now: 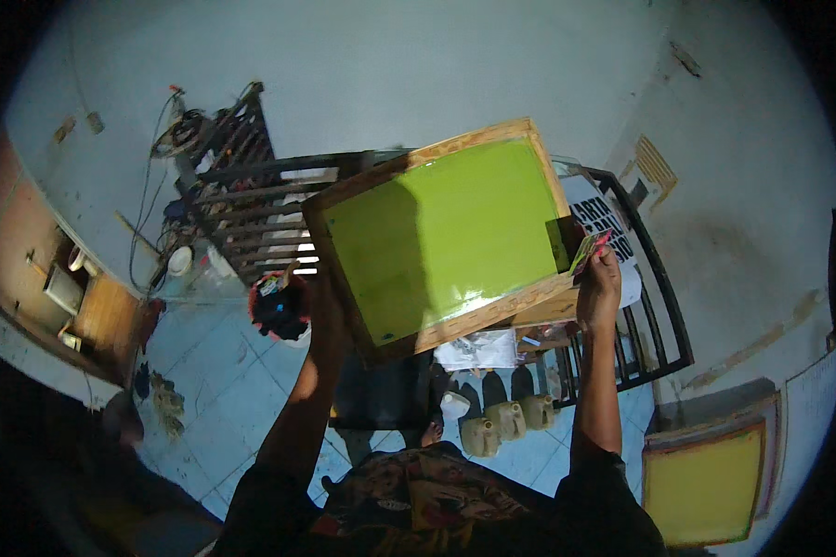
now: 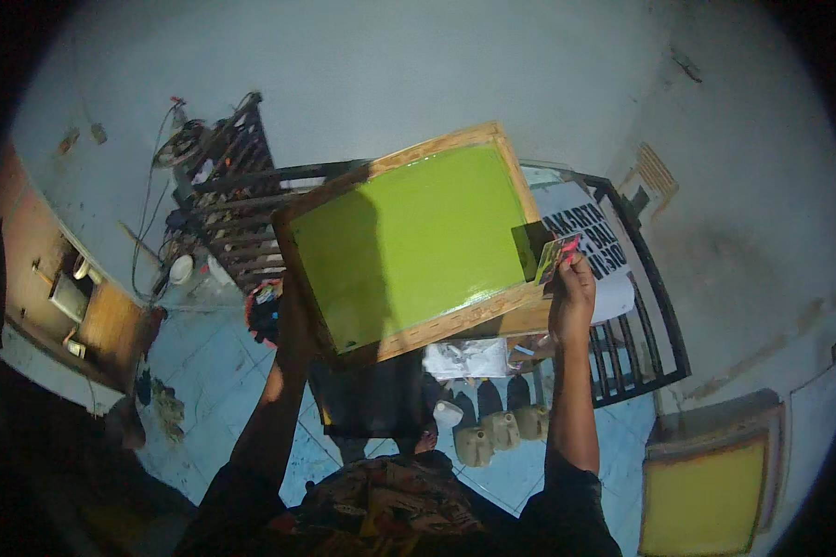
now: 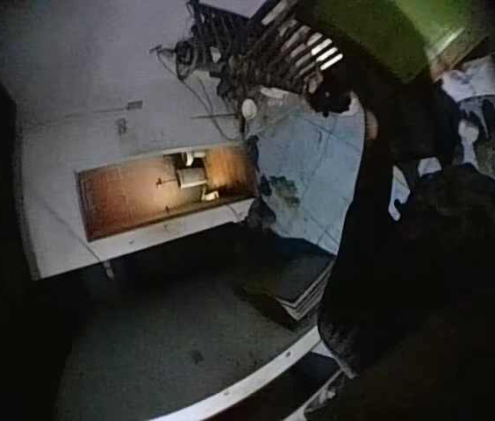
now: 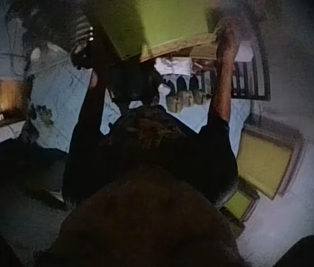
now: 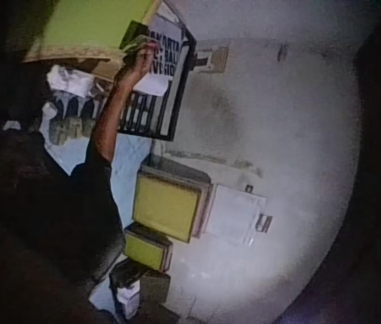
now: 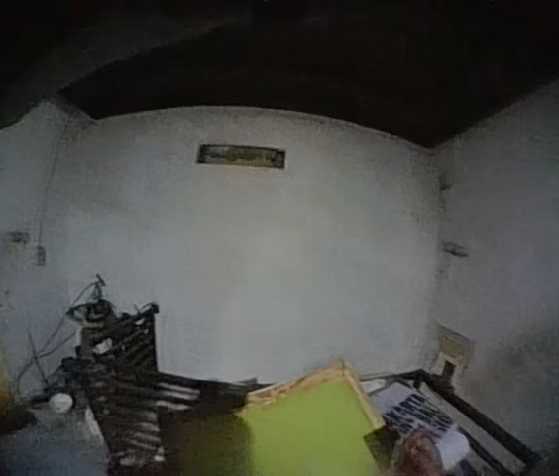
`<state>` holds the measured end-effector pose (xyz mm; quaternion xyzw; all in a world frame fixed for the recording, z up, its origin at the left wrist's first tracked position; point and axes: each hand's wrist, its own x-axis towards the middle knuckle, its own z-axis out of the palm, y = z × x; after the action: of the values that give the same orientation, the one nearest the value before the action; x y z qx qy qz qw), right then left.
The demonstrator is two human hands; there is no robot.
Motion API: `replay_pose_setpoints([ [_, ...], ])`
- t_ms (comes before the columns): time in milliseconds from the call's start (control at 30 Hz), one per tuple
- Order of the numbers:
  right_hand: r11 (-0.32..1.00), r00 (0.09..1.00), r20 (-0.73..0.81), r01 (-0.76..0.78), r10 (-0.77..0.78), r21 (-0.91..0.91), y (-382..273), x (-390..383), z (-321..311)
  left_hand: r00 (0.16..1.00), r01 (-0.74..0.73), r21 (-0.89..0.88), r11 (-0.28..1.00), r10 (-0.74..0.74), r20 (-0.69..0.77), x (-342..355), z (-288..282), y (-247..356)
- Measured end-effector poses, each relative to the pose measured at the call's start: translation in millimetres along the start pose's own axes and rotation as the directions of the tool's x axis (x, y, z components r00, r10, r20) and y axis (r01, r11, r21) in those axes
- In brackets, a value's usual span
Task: The person pours green ink onto a screen printing frame and uses a squeegee to spread the ink evenly across the mesh surface. They repeatedly lift and tilt the frame to distribute the ink and ensure full coverage before placing it back on the table.
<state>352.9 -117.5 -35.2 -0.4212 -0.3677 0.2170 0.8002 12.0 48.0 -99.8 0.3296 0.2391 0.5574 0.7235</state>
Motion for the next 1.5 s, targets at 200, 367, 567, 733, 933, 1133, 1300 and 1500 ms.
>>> replay_pose_setpoints([
  [200, 0.983, 0.975, 0.187, -0.142, 0.118, 0.119, 27, -66, 59, 0.988, 0.0, -0.087, 0.996, -0.013, -0.151, -86, -86, 77],
  [367, 0.795, 0.891, 0.318, -0.438, 0.324, 0.42, 8, -149, 170, 0.948, -0.053, -0.014, 0.998, 0.046, -0.316, -193, -200, 156],
  [567, 0.51, 0.61, 0.338, -0.789, 0.716, 0.344, 125, -229, 225, 0.865, -0.077, -0.069, 0.995, 0.033, -0.5, -300, -277, 217],
  [733, 0.358, 0.361, 0.507, -0.928, 0.783, 0.108, 130, -353, 300, 0.884, -0.09, -0.169, 0.981, 0.0, -0.468, -350, -335, 220],
  [933, 0.453, 0.341, 0.627, -0.891, 0.7, -0.02, 139, -406, 391, 0.887, 0.071, -0.363, 0.929, -0.225, -0.402, -365, -328, 226],
  [1133, 0.506, 0.412, 0.626, -0.862, 0.662, 0.033, 64, -440, 416, 0.884, 0.467, -0.526, 0.711, -0.378, 0.274, -377, -350, 238],
  [1300, 0.658, 0.58, 0.638, -0.739, 0.506, 0.149, 37, -443, 403, 0.689, 0.665, -0.451, 0.595, -0.257, 0.677, -344, -322, 225],
  [1500, 0.783, 0.629, 0.646, -0.617, 0.432, 0.078, 39, -445, 396, 0.786, 0.583, -0.459, 0.67, -0.321, 0.529, -338, -311, 219],
])
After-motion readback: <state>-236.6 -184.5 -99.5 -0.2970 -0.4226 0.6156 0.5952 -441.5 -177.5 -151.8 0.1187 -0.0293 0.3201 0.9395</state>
